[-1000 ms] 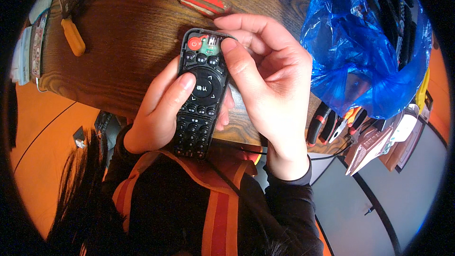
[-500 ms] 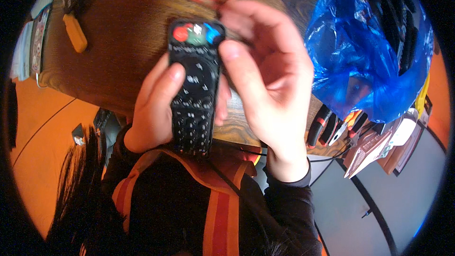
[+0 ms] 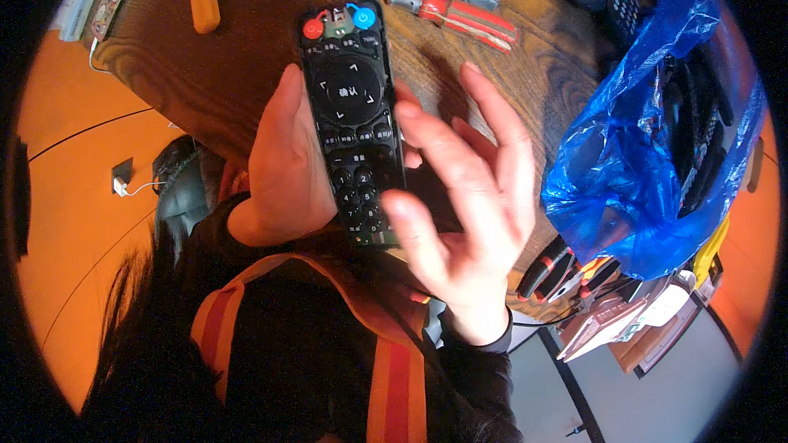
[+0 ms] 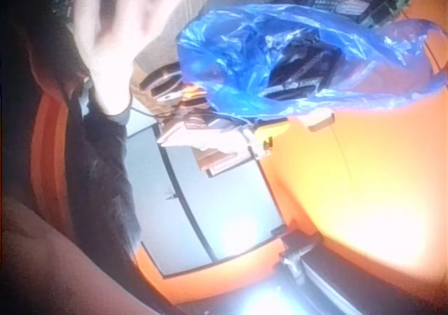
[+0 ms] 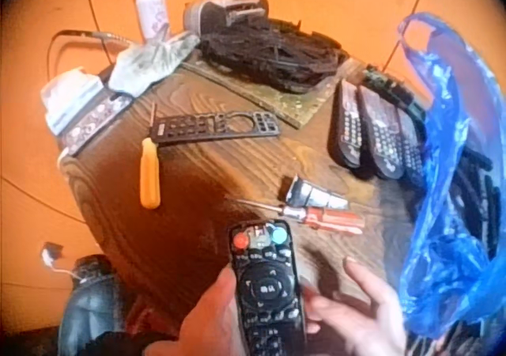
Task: The person disassembles two remote controls using a screwdriver, removes the battery covers, and inspects the internal circuit boards. They then reassemble the remotes and close the battery compartments.
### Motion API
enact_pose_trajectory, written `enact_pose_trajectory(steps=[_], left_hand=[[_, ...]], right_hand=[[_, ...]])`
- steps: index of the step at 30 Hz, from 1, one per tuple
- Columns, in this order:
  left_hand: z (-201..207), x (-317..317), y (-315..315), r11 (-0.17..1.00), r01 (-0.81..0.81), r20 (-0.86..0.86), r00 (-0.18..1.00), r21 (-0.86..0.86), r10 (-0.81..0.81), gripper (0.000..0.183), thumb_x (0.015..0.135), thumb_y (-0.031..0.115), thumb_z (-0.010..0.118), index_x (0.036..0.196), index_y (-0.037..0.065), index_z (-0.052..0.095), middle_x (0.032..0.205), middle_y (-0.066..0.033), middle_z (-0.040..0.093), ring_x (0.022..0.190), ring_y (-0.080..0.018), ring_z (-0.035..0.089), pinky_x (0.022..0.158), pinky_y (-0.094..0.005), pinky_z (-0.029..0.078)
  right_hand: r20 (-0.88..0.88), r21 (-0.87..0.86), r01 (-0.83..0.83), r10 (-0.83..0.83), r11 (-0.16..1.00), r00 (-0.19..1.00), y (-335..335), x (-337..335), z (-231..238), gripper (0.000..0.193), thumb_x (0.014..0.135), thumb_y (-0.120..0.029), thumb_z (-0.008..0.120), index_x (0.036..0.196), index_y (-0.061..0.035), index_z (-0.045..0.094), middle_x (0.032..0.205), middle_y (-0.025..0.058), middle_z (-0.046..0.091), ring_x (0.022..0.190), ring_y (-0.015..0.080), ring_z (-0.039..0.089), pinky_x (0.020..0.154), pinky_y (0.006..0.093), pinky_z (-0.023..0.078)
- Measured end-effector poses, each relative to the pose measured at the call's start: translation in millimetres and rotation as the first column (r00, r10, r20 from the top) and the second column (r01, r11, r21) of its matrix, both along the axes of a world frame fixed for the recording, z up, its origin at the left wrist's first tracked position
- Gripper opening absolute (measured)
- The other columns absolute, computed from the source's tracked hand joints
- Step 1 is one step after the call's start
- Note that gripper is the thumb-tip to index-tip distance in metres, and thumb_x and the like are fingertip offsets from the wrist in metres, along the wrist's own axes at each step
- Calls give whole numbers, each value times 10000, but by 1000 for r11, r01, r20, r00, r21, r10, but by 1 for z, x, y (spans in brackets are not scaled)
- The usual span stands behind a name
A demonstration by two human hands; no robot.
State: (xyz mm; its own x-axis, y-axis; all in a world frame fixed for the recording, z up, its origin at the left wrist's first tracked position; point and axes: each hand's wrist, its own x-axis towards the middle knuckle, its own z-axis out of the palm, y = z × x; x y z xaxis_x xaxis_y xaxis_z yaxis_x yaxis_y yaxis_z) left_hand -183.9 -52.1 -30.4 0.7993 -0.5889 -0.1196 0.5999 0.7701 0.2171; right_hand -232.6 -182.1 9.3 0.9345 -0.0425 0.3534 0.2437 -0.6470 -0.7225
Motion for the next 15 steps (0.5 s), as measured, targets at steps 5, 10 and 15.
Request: enact_pose_trajectory(steps=[5,10,15], left_hand=[[7,-3,-1,980,89,-155,986,179,-61,366,938,344,323,1141,71,457,965,-45,577,828,-117,574,736,-263,475],[11,0,-1,959,80,-73,995,273,-62,328,941,270,338,1189,66,404,961,-40,552,804,-102,561,724,-243,467],[16,-2,0,933,10,43,999,361,-27,299,931,222,380,1175,49,392,950,-46,540,790,-101,557,693,-235,481]], right_hand=[[-115,-280,-8,-25,960,993,1,0,-1,634,809,-541,461,1112,4,575,1283,246,370,983,258,548,687,258,449],[-150,-240,2,-39,971,988,3,0,-2,651,814,-565,441,1129,-9,568,1322,214,325,1001,251,537,674,240,445],[-23,-345,-24,18,938,1000,-2,3,-4,693,807,-594,429,1107,14,571,1305,240,338,1029,300,521,703,259,451]])
